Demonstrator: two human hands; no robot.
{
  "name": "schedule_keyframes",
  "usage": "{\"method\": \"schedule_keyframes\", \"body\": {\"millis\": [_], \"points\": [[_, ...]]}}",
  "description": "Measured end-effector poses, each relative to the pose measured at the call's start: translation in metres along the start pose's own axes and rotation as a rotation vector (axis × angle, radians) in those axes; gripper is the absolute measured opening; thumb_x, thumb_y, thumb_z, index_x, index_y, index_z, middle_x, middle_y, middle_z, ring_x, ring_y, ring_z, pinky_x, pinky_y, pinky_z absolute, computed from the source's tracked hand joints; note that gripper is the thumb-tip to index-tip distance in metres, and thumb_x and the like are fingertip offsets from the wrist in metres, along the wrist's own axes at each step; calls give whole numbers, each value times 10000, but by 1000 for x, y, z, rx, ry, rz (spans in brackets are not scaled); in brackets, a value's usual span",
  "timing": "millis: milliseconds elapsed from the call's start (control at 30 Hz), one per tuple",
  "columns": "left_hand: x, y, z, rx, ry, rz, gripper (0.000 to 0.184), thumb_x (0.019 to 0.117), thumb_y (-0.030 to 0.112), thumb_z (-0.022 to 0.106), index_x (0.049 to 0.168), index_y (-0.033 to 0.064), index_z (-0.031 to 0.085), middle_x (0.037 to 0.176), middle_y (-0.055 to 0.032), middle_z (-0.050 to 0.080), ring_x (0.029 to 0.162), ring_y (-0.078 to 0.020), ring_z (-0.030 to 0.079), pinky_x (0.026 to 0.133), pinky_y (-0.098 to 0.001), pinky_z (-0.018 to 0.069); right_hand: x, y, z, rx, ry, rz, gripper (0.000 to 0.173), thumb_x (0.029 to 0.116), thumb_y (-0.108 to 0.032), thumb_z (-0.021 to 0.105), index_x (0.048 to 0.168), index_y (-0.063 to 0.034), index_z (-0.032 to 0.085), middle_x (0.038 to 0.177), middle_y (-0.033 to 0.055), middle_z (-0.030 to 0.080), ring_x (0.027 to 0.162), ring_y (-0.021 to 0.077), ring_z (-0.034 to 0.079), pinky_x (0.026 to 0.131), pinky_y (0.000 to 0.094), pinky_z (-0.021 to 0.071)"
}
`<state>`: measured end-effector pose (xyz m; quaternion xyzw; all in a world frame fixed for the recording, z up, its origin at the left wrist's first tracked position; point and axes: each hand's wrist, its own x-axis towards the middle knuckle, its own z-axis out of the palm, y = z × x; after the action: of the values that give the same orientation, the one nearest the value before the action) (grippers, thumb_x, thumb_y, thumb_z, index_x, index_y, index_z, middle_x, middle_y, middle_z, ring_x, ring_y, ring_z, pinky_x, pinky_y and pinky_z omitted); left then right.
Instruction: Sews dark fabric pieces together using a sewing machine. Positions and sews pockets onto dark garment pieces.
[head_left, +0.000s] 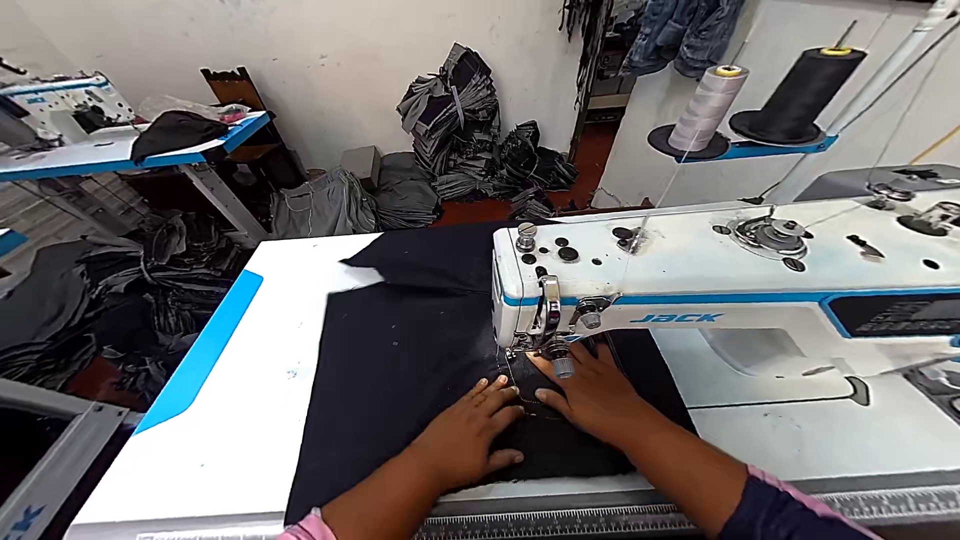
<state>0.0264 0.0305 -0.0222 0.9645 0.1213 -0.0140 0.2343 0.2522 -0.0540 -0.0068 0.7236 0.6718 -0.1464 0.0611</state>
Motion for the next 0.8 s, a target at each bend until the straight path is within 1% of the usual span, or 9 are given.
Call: {"method": "schedule_keyframes", "body": {"millis": [33, 100, 133, 267, 367, 500, 600, 700, 800], "points": [[-3, -6, -6, -23, -23, 23, 554, 1035, 426, 561, 1419, 27, 563, 1589, -184, 435, 1550, -333, 284, 1279, -476, 176, -8, -2, 16, 21, 103, -18, 636, 1068, -583, 274, 1590, -241, 396, 1644, 144, 359, 1526, 419, 280, 1149, 728, 193], [-3, 4, -14, -70, -78, -46, 510, 1040, 367, 574, 1389, -4, 569, 1587, -200, 427, 1550, -334, 281, 1279, -454, 175, -21, -5, 42, 49, 322, -100, 612, 1063, -559, 266, 1556, -254, 463, 1612, 116, 430, 1504, 440, 336, 1106, 811, 174], [-1, 13, -14, -92, -77, -103, 493, 1046, 350, 567, 1376, -17, 575, 1587, -210, 423, 1550, -336, 279, 1278, -446, 180, -24, -4, 48, 57, 367, -133, 614, 1062, -558, 244, 1543, -261, 482, 1604, 96, 446, 1500, 440, 345, 1093, 839, 144], [0, 19, 5, -99, 100, -164, 484, 1041, 406, 554, 1297, 5, 643, 1539, -197, 495, 1518, -325, 356, 1262, -427, 241, -22, 0, 43, 82, 260, -124, 624, 1063, -585, 184, 1581, -321, 410, 1653, 66, 368, 1555, 409, 223, 1120, 826, 57], [5, 10, 3, -99, 94, -172, 485, 1042, 426, 544, 1296, 27, 646, 1538, -183, 498, 1512, -313, 367, 1254, -419, 260, -14, -1, 41, 70, 217, -87, 610, 1065, -580, 180, 1578, -343, 410, 1644, 62, 387, 1571, 383, 185, 1140, 804, 26], [19, 0, -8, -97, 101, -188, 482, 1031, 416, 567, 1282, 10, 641, 1510, -198, 513, 1502, -318, 378, 1251, -407, 261, 3, 2, 19, 104, 75, -36, 600, 1077, -570, 194, 1601, -330, 363, 1655, 76, 360, 1577, 375, 160, 1163, 766, -46], [27, -9, -10, -87, 139, -179, 493, 1016, 417, 590, 1259, -9, 642, 1482, -200, 532, 1481, -313, 409, 1236, -402, 293, 11, 4, 6, 134, 3, -14, 604, 1086, -550, 213, 1587, -268, 401, 1625, 94, 402, 1558, 375, 213, 1181, 737, -21], [33, -16, -14, -73, 149, -173, 510, 1016, 408, 590, 1263, -35, 636, 1477, -218, 532, 1461, -324, 437, 1224, -412, 317, 15, 0, -12, 165, -82, 21, 598, 1103, -502, 244, 1565, -175, 435, 1622, 119, 395, 1547, 374, 234, 1197, 705, 11], [36, -21, -18, -68, 140, -168, 507, 1011, 412, 600, 1257, -30, 632, 1468, -219, 533, 1439, -324, 459, 1211, -408, 336, 14, -2, -21, 189, -78, 16, 585, 1107, -478, 276, 1507, -116, 499, 1580, 147, 439, 1525, 392, 269, 1186, 717, 41]]}}
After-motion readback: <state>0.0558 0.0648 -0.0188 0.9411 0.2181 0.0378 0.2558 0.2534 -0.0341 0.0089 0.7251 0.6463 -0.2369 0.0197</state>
